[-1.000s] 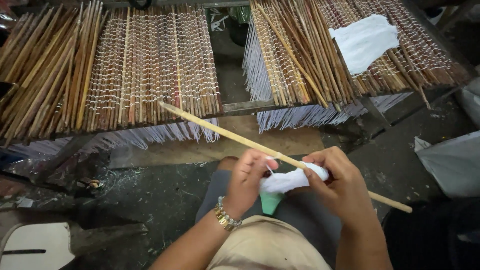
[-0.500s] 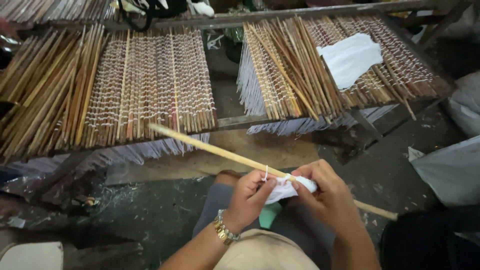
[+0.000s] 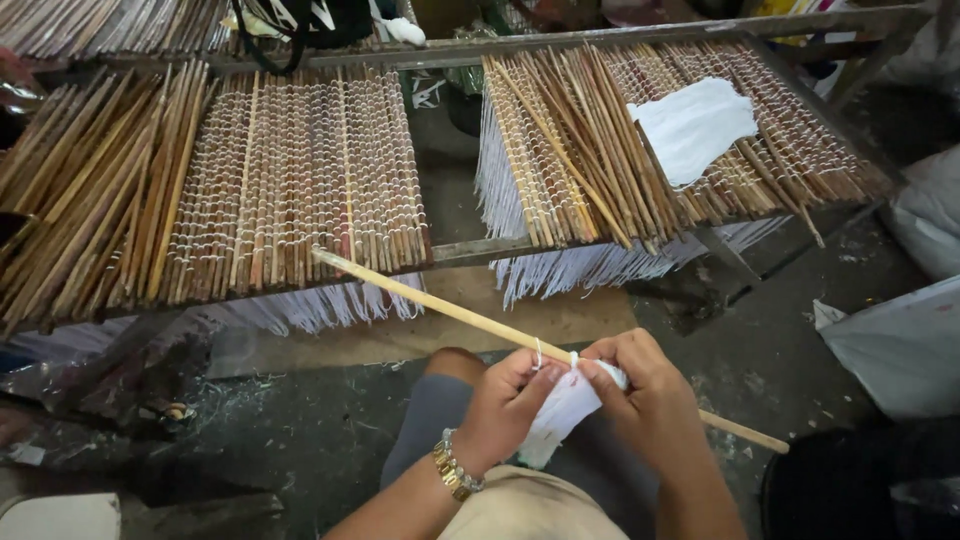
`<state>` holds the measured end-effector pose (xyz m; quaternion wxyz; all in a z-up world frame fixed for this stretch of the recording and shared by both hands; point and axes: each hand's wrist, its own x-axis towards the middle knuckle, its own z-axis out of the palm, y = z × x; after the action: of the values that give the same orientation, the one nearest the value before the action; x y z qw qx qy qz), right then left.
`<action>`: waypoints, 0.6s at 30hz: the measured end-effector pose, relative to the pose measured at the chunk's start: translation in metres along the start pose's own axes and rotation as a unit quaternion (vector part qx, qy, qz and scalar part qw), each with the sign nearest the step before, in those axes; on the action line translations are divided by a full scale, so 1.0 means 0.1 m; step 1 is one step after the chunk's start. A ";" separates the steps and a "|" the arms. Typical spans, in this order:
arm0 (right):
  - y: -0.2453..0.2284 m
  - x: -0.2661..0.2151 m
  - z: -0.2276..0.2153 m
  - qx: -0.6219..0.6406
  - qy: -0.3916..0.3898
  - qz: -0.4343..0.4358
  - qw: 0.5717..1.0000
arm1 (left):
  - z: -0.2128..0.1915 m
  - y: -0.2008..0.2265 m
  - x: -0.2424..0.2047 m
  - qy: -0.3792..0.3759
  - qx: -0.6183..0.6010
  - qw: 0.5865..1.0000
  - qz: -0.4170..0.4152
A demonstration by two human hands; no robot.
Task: Wrapping white thread around a wooden stick to create a series of loops for a craft or manufacturing process.
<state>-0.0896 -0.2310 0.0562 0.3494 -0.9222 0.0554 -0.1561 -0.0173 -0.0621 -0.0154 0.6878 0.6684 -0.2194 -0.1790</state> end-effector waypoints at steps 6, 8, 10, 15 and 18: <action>0.02 -0.02 -0.03 0.018 -0.007 -0.035 0.999 | 0.01 0.01 -0.05 -0.004 0.066 0.997 0.051; 0.03 -0.03 -0.01 0.003 -0.005 -0.023 1.000 | -0.01 -0.02 -0.03 0.000 0.071 0.995 0.064; 0.01 -0.04 0.02 -0.011 -0.007 -0.011 1.000 | -0.02 -0.07 -0.02 0.006 0.077 0.994 0.075; 0.02 -0.04 0.05 -0.077 0.018 0.016 0.997 | -0.06 0.01 0.01 0.094 -0.017 0.991 0.089; 0.03 -0.01 0.01 -0.052 0.000 0.046 0.998 | -0.07 -0.06 0.02 0.059 -0.063 0.990 0.109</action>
<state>-0.0896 -0.2323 0.0530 0.3077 -0.9357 0.1057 -0.1366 -0.0115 -0.0576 -0.0208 0.7559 0.6049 -0.2384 -0.0766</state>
